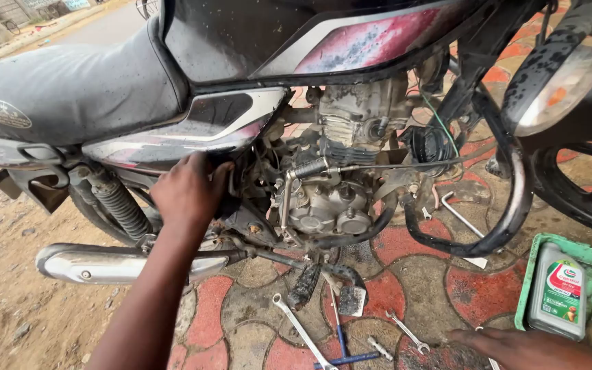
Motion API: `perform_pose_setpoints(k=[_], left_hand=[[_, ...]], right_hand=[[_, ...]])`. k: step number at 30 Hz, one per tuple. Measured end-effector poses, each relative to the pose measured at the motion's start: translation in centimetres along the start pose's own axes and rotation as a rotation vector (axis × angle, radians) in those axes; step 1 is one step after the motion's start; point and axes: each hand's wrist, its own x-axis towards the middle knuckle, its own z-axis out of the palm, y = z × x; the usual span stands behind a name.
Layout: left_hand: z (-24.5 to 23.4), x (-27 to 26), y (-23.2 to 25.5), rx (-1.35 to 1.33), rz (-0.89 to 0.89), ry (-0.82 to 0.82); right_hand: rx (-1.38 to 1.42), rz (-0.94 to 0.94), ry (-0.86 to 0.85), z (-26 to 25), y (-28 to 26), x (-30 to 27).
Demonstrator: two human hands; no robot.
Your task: Cleaning a motorcycle spark plug using a scraper and a cloth.
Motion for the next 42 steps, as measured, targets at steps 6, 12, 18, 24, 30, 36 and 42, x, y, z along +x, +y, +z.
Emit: perform_pose_setpoints(k=[6, 12, 18, 24, 30, 36, 42], left_hand=[[1.9, 0.0, -0.3, 0.046, 0.111, 0.183], [3.7, -0.7, -1.1, 0.003, 0.14, 0.189], [-0.3, -4.1, 1.8, -0.071, -0.076, -0.294], [-6.2, -16.4, 14.3, -1.041, 0.056, -0.669], [-7.5, -20.8, 23.9, -1.42, 0.628, -0.163], [8.9, -31.5, 27.0, -1.587, 0.434, -0.437], [-0.3, -23.4, 25.4, -1.598, 0.33, -0.248]], right_hand=[[0.056, 0.095, -0.08, -0.7, -0.7, -0.4], [-0.086, -0.2, 0.163, 5.1, 6.7, 4.1], [0.083, -0.085, 0.172, -0.2, -1.6, -4.4], [0.337, -0.388, 0.417, 1.7, -2.8, -2.8], [0.673, -0.458, 0.359, 3.0, -2.3, 1.0], [0.782, -0.379, 0.416, 4.2, -1.2, 0.9], [0.563, -0.292, 0.577, 3.1, -0.8, -0.6]])
